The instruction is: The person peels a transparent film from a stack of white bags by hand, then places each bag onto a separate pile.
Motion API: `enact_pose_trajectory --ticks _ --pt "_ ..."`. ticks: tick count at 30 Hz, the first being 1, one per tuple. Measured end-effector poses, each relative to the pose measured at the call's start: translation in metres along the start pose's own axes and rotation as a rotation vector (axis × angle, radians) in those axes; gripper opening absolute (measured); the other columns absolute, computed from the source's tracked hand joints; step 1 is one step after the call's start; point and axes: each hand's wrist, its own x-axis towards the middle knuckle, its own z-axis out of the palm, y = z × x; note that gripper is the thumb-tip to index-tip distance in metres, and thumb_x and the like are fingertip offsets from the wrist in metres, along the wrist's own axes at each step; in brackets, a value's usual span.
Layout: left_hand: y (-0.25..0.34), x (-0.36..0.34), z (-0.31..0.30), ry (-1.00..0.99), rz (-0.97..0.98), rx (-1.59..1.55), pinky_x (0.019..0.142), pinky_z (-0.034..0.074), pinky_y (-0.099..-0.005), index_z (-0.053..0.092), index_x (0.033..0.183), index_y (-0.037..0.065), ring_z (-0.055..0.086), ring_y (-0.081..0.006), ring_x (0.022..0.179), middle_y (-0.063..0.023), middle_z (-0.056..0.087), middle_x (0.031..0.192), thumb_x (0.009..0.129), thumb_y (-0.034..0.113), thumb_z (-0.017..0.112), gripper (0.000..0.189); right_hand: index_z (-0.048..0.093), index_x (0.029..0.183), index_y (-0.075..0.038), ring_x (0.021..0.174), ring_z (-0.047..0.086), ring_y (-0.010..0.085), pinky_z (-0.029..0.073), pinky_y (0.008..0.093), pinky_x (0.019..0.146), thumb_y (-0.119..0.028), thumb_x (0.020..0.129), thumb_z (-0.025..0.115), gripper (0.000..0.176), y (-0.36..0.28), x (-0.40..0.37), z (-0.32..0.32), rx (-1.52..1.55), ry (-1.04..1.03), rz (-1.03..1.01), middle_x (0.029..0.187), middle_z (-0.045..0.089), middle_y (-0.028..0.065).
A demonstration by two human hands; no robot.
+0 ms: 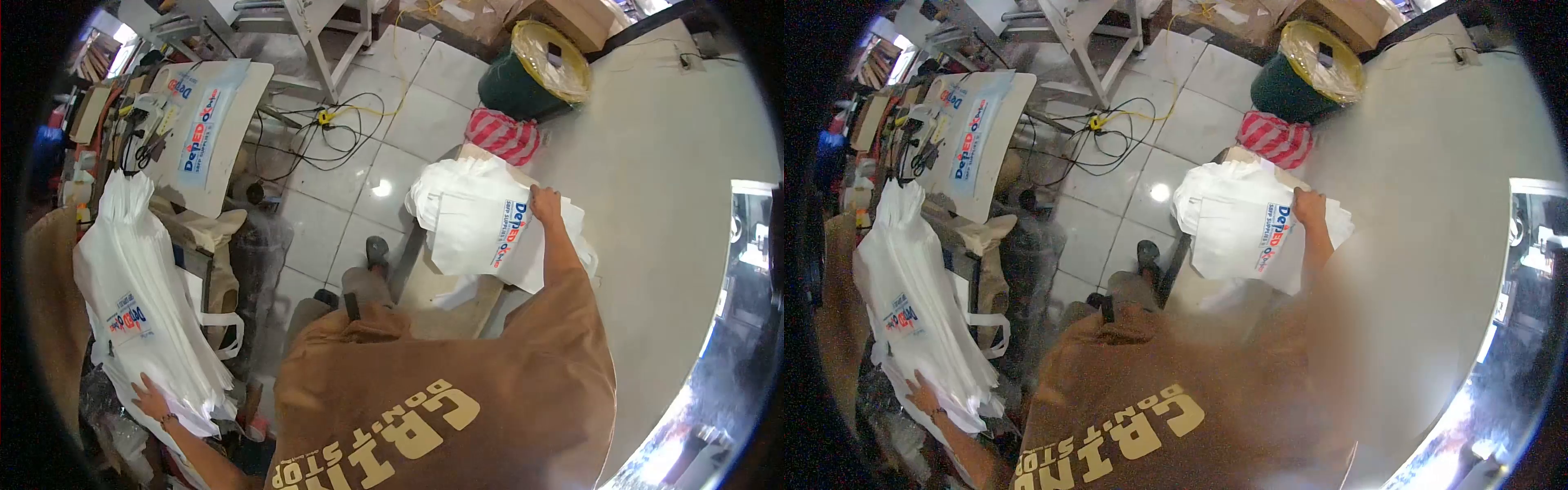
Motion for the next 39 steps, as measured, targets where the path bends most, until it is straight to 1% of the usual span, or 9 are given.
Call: enact_pose_trajectory --ticks 6,13,14,17,19,23,26,30,39 --pt "-0.065 -0.012 -0.001 -0.092 0.255 -0.061 0.105 0.041 -0.0476 0.060 0.126 -0.003 0.048 -0.0397 0.128 -0.0278 0.050 0.138 0.102 0.043 0.042 0.055 0.060 0.117 -0.006 0.110 0.056 0.0368 0.045 0.0517 0.091 -0.021 0.081 0.064 0.039 -0.041 0.000 0.023 0.002 0.544 0.306 0.116 0.060 0.0242" --pt "-0.128 -0.184 -0.052 0.196 -0.126 0.110 0.070 0.053 -0.0538 0.068 0.082 -0.005 0.065 -0.0429 0.072 -0.0254 0.068 0.083 0.100 0.031 0.043 0.047 0.040 0.144 0.001 0.137 0.036 0.0431 0.025 0.0549 0.113 -0.051 0.099 0.043 0.069 -0.131 -0.039 0.139 0.387 0.117 0.379 0.146 0.041 0.0288" --pt "-0.231 -0.172 0.054 0.000 -0.204 0.164 0.066 0.053 -0.0543 0.068 0.082 -0.001 0.067 -0.0410 0.077 -0.0234 0.069 0.090 0.100 0.037 0.041 0.050 0.043 0.143 -0.001 0.143 0.030 0.0405 0.019 0.0562 0.116 -0.048 0.100 0.043 0.064 -0.128 -0.038 0.133 0.457 0.017 0.363 0.149 0.039 0.0270" --pt "-0.234 -0.202 0.027 -0.415 -0.153 0.241 0.073 0.051 -0.0522 0.067 0.099 -0.001 0.066 -0.0419 0.084 -0.0230 0.069 0.099 0.093 0.039 0.054 0.042 0.043 0.140 0.002 0.123 0.051 0.0461 0.041 0.0553 0.100 -0.048 0.098 0.044 0.065 -0.097 -0.032 0.144 -0.049 0.034 0.080 0.137 0.050 0.0304" --pt "-0.217 -0.191 0.009 -0.238 -0.032 -0.014 0.078 0.049 -0.0507 0.065 0.111 -0.001 0.065 -0.0425 0.088 -0.0227 0.068 0.106 0.089 0.040 0.062 0.047 0.062 0.115 0.000 0.099 0.061 0.0443 0.048 0.0557 0.087 -0.045 0.095 0.050 0.051 -0.120 0.006 0.076 0.510 0.387 0.749 0.111 0.064 0.0239" --pt "-0.019 -0.135 -0.122 -0.004 0.100 -0.973 0.090 0.050 -0.0375 0.066 0.109 -0.004 0.065 -0.0298 0.100 -0.0167 0.068 0.105 0.087 0.008 0.067 0.026 0.062 0.107 0.003 0.089 0.059 0.0300 0.046 0.0381 0.085 -0.016 0.098 0.055 0.022 -0.227 0.059 -0.007 1.069 0.676 -0.024 0.096 0.063 0.0163" --pt "0.085 -0.115 -0.160 -0.015 0.732 -0.995 0.105 0.043 -0.0377 0.065 0.118 0.002 0.057 -0.0314 0.122 -0.0199 0.060 0.131 0.078 0.006 0.074 0.041 0.064 0.101 -0.003 0.077 0.056 0.0113 0.047 0.0276 0.070 -0.020 0.098 0.059 0.019 -0.414 -0.004 -0.169 1.480 0.126 -0.321 0.084 0.061 0.0012" --pt "0.147 -0.095 -0.138 -0.025 0.921 -1.005 0.108 0.041 -0.0409 0.059 0.125 -0.001 0.049 -0.0380 0.131 -0.0239 0.054 0.137 0.080 0.014 0.075 0.050 0.057 0.129 -0.002 0.085 0.064 0.0136 0.052 0.0282 0.076 -0.027 0.091 0.071 0.048 -0.573 -0.139 -0.305 1.496 -0.353 -1.004 0.100 0.068 0.0097" --pt "0.146 -0.106 -0.169 -0.083 1.158 -0.820 0.098 0.046 -0.0432 0.063 0.121 0.001 0.059 -0.0369 0.112 -0.0217 0.061 0.129 0.081 0.028 0.075 0.050 0.034 0.138 0.002 0.078 0.053 0.0093 0.048 0.0226 0.068 -0.008 0.085 0.073 0.067 -0.682 -0.206 -0.314 1.888 -0.417 -0.664 0.095 0.051 0.0059"
